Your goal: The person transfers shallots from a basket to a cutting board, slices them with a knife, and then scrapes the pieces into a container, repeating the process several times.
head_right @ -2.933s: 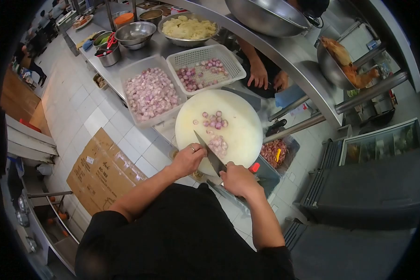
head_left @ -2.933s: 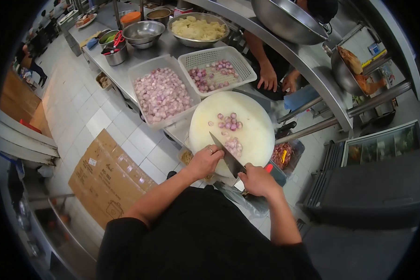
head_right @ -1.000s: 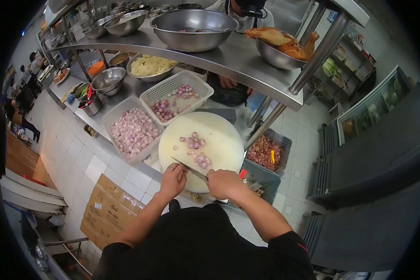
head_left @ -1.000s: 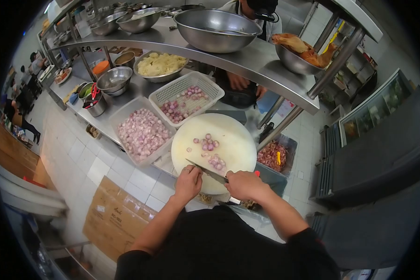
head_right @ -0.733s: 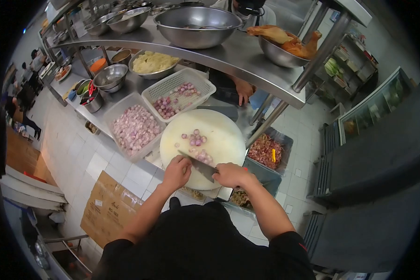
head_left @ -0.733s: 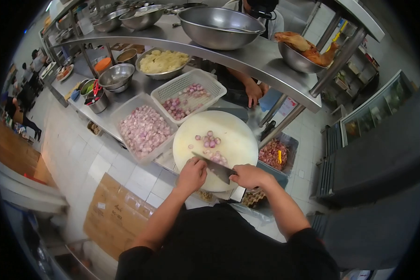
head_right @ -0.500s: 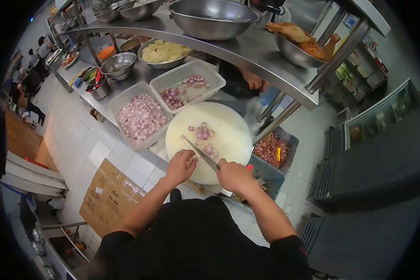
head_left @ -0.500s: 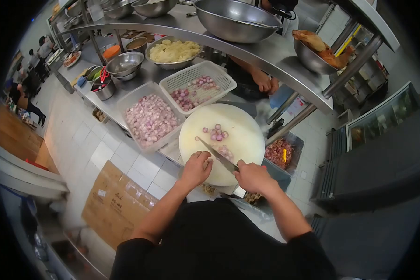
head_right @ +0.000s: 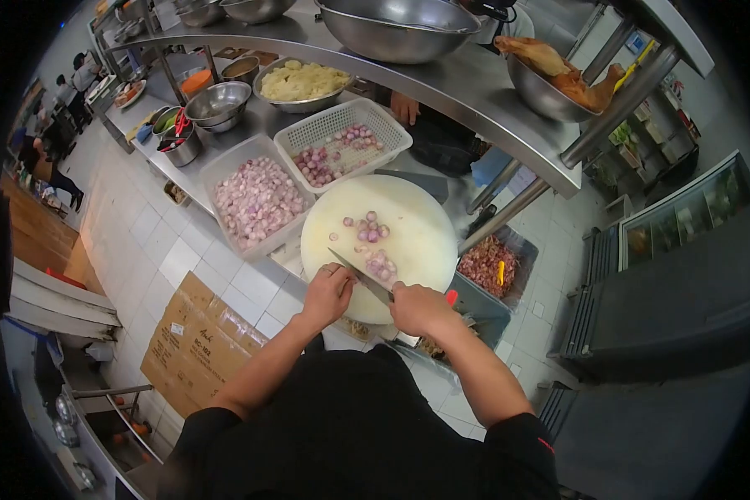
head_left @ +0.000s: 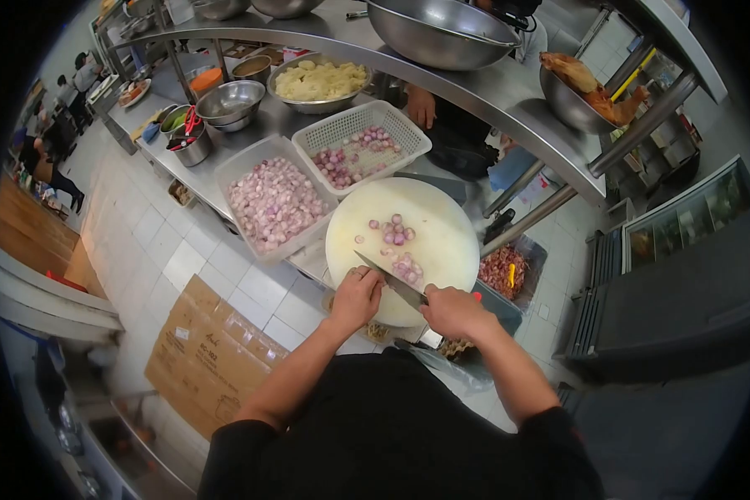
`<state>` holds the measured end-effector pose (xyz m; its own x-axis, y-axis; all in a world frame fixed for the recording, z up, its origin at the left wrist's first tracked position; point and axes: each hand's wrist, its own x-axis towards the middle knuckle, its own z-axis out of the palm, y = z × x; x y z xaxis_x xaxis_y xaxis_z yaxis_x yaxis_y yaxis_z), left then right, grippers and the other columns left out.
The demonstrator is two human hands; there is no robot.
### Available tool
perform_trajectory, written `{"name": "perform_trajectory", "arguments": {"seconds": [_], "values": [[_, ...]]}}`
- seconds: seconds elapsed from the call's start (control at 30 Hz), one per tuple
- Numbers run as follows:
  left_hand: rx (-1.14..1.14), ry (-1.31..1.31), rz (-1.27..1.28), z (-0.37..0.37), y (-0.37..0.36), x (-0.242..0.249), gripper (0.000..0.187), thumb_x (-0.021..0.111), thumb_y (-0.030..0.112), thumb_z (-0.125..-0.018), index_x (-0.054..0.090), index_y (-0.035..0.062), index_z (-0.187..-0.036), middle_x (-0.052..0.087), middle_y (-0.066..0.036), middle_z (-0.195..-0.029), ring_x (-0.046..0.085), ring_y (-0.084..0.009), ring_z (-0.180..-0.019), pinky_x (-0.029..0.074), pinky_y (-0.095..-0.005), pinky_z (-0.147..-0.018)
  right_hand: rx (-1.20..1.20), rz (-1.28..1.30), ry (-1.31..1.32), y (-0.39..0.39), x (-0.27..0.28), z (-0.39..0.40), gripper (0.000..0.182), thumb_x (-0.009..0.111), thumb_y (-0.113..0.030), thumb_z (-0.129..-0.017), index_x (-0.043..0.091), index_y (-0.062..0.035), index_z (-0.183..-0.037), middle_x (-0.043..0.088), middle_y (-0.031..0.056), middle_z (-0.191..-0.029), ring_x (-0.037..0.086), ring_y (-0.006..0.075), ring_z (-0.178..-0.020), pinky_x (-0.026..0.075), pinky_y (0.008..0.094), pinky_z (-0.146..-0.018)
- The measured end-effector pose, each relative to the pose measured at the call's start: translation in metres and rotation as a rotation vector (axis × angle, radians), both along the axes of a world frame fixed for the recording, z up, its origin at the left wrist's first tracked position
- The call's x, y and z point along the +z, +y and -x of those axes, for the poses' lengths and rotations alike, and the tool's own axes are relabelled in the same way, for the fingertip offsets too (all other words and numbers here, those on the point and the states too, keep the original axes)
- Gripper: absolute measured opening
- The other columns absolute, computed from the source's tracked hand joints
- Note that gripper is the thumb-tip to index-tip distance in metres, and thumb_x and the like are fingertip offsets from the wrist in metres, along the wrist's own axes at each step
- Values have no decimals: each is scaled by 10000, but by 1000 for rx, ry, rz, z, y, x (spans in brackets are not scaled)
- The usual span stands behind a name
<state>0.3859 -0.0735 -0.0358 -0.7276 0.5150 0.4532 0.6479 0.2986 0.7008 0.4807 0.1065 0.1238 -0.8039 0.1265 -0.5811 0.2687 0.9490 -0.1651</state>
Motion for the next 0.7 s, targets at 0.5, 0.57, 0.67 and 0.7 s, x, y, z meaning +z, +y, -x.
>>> {"name": "perform_trajectory", "arguments": {"seconds": [0.5,0.57,0.67,0.7], "values": [[4,85,-23,-2,-3,-2,129,696,-29,-857,665,47,-956,650,-135,-941,647,-369,-924,534,-460,-792,27,17,39,-5,-2,4,371,560,-295,-1045,610,33,-1211,746,263,-1051,724,437,-1030,550,549,-905],[15,85,-20,-2,-3,-5,130,697,-28,-858,666,47,-958,651,-134,-942,647,-365,-922,537,-457,-788,43,6,52,-8,16,2,369,561,-291,-1044,610,34,-1211,746,263,-1042,725,439,-1020,550,552,-904],[17,98,-33,-3,-3,-6,130,698,-26,-857,668,50,-958,653,-129,-942,650,-359,-921,540,-453,-785,25,24,36,-12,-3,5,367,563,-287,-1042,614,33,-1213,746,260,-1052,725,438,-1018,552,549,-906],[15,106,-40,-2,-3,-6,129,699,-25,-857,668,50,-958,654,-127,-943,651,-357,-921,541,-452,-784,39,12,39,-10,-3,4,363,563,-286,-1042,615,32,-1208,746,260,-1051,725,439,-1016,552,550,-905]]}}
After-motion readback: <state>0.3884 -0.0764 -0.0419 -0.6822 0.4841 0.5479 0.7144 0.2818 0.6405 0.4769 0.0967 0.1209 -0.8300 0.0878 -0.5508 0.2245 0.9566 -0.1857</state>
